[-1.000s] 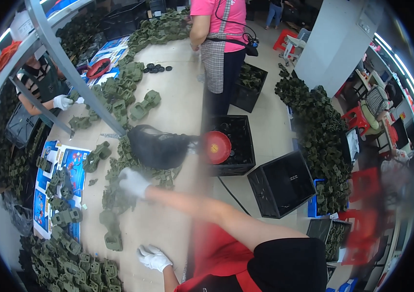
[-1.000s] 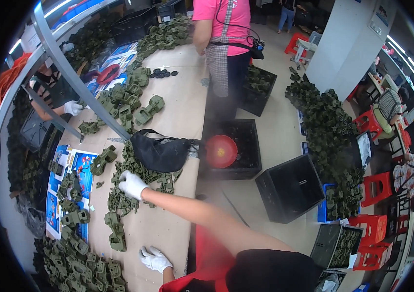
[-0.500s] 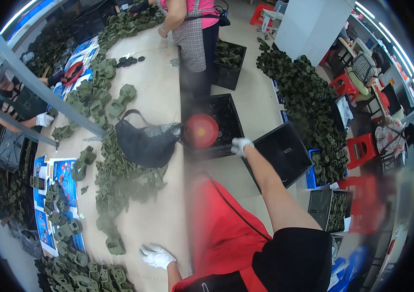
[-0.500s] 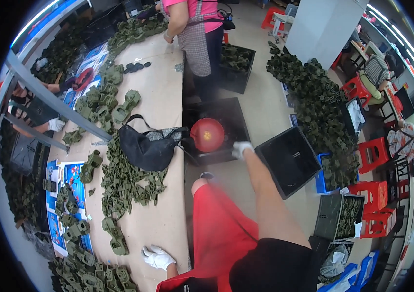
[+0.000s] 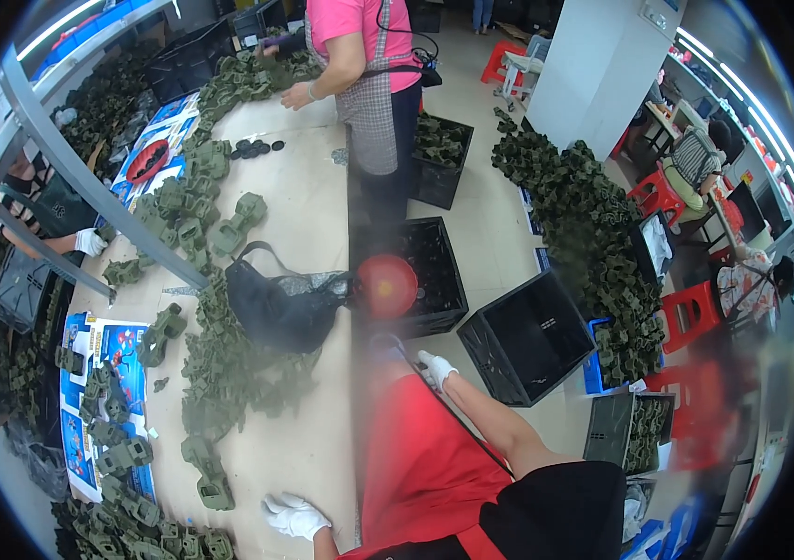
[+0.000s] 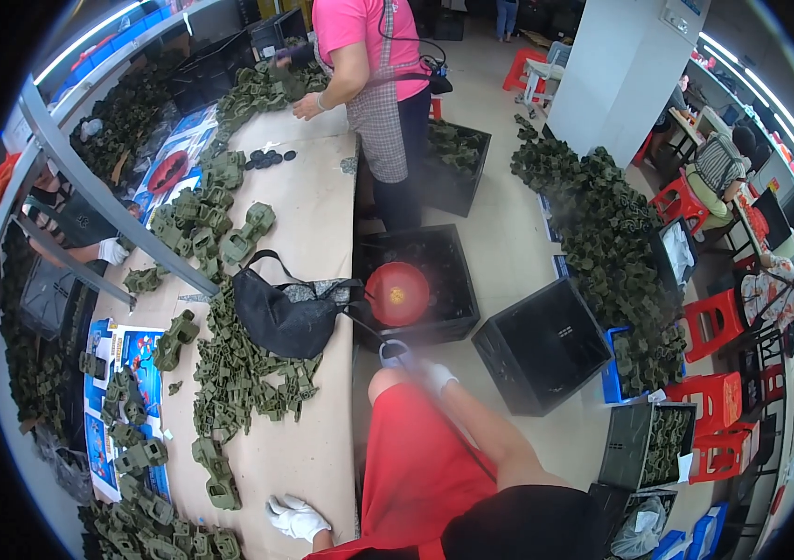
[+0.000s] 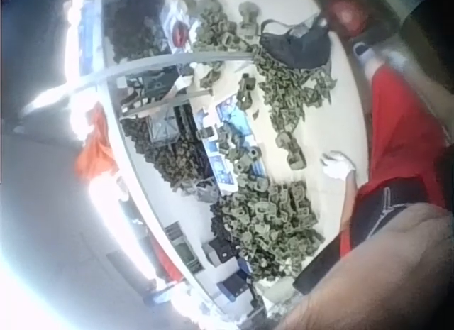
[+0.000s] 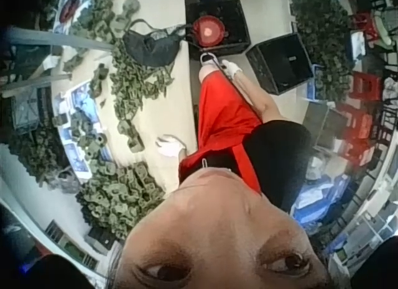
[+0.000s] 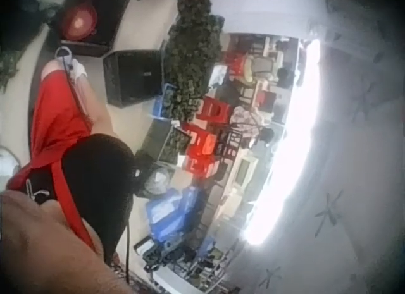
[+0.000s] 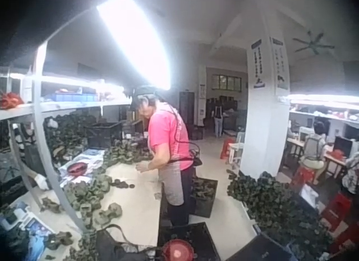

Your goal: The person assembles green plastic toy tank parts by hand at a factory table.

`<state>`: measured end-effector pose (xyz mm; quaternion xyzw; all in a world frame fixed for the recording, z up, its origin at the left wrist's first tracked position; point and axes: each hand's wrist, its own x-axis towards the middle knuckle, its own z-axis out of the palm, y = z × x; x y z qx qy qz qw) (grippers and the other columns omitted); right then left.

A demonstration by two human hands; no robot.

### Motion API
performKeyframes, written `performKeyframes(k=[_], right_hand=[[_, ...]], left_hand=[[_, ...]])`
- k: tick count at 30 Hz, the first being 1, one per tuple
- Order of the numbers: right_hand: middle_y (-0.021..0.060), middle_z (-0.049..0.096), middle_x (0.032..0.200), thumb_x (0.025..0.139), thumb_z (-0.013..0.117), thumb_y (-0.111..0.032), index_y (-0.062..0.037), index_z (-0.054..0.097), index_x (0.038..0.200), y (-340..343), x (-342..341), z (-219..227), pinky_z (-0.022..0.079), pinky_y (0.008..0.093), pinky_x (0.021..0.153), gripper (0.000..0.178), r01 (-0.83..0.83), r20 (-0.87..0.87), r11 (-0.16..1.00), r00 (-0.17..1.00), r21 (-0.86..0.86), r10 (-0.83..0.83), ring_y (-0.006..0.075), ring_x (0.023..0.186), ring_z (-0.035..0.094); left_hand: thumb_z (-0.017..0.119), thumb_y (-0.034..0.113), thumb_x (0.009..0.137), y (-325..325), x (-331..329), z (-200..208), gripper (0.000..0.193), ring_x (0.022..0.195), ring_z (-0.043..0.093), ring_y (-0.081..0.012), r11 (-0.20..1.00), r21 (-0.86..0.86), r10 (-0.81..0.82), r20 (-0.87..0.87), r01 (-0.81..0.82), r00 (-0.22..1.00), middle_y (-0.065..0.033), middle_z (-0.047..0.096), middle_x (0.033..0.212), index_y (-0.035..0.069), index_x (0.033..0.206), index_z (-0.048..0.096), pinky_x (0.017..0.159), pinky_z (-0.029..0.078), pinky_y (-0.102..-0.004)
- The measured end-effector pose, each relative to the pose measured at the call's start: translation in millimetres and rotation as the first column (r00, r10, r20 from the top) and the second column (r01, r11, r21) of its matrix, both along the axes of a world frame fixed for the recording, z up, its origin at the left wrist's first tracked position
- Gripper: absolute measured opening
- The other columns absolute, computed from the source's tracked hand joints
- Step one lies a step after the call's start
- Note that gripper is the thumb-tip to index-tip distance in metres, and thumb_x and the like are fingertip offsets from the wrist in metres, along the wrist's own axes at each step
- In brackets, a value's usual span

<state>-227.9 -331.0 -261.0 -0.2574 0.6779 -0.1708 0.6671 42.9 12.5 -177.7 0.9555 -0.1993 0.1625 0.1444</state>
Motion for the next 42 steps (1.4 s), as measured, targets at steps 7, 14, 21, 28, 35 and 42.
performKeyframes(k=[7, 14, 21, 28, 35, 42], right_hand=[[0.0064, 0.050, 0.061, 0.091, 0.049, -0.048, -0.0090, 0.060, 0.086, -7.9, -24.0, -60.3, 0.034, 0.0364, 0.044, 0.041, -0.032, -0.123, 0.998, 0.992, 0.050, 0.038, 0.0180, 0.049, 0.044], [0.0107, 0.066, 0.079, 0.093, 0.052, -0.039, 0.0000, 0.068, 0.091, 16.0, -3.2, -39.9, 0.045, 0.0372, 0.061, 0.042, -0.111, 0.026, 0.985, 0.993, -0.131, 0.116, 0.0206, 0.064, 0.058], [0.0105, 0.065, 0.077, 0.093, 0.052, -0.038, -0.0001, 0.067, 0.085, -13.7, -0.7, -107.0, 0.044, 0.0370, 0.062, 0.041, -0.418, -0.480, 0.869, 0.839, -0.264, 0.257, 0.0198, 0.064, 0.056], [0.0126, 0.065, 0.078, 0.092, 0.052, -0.038, -0.0017, 0.069, 0.089, 15.2, 1.7, -51.6, 0.045, 0.0411, 0.060, 0.040, -0.146, -0.033, 0.985, 0.989, -0.088, 0.144, 0.0234, 0.067, 0.060], [0.0154, 0.067, 0.094, 0.091, 0.050, -0.041, 0.0007, 0.068, 0.101, -3.2, 9.5, -130.6, 0.049, 0.0428, 0.070, 0.046, -0.334, -0.295, 0.920, 0.917, -0.205, 0.267, 0.0281, 0.080, 0.064], [0.0096, 0.064, 0.074, 0.093, 0.050, -0.044, -0.0035, 0.069, 0.084, -9.6, -12.2, -166.4, 0.044, 0.0433, 0.058, 0.046, -0.304, -0.409, 0.945, 0.883, -0.124, 0.230, 0.0237, 0.063, 0.058]], left_hand=[[0.058, 0.023, 0.092, -20.6, -11.1, 15.6, 0.037, 0.110, 0.055, -0.0352, 0.998, 0.055, -0.017, -0.014, 0.018, 1.000, -0.0207, 0.052, 0.125, -0.001, 0.120, 0.056, 0.092, 0.047, -0.0421], [0.059, 0.024, 0.090, -6.9, -4.6, 6.6, 0.038, 0.111, 0.054, -0.0361, 1.000, 0.015, 0.019, -0.004, -0.018, 1.000, -0.0210, 0.052, 0.125, -0.001, 0.119, 0.057, 0.093, 0.046, -0.0440], [0.058, 0.025, 0.091, -15.6, -4.1, 8.4, 0.038, 0.111, 0.054, -0.0368, 1.000, 0.025, -0.007, 0.005, 0.007, 1.000, -0.0212, 0.052, 0.126, -0.001, 0.119, 0.057, 0.093, 0.046, -0.0444], [0.059, 0.022, 0.090, -2.1, -9.4, 3.7, 0.035, 0.109, 0.055, -0.0362, 1.000, 0.008, 0.016, 0.007, -0.016, 1.000, -0.0207, 0.054, 0.121, 0.000, 0.117, 0.057, 0.092, 0.046, -0.0441], [0.058, 0.024, 0.091, -9.7, -1.5, -7.5, 0.038, 0.108, 0.055, -0.0360, 1.000, -0.012, 0.003, 0.024, -0.003, 1.000, -0.0208, 0.054, 0.122, -0.001, 0.119, 0.056, 0.091, 0.047, -0.0433], [0.059, 0.021, 0.090, -24.7, -3.8, -0.1, 0.036, 0.109, 0.055, -0.0360, 0.995, -0.077, -0.063, 0.004, 0.063, 0.998, -0.0211, 0.052, 0.124, -0.001, 0.119, 0.055, 0.092, 0.047, -0.0438]])
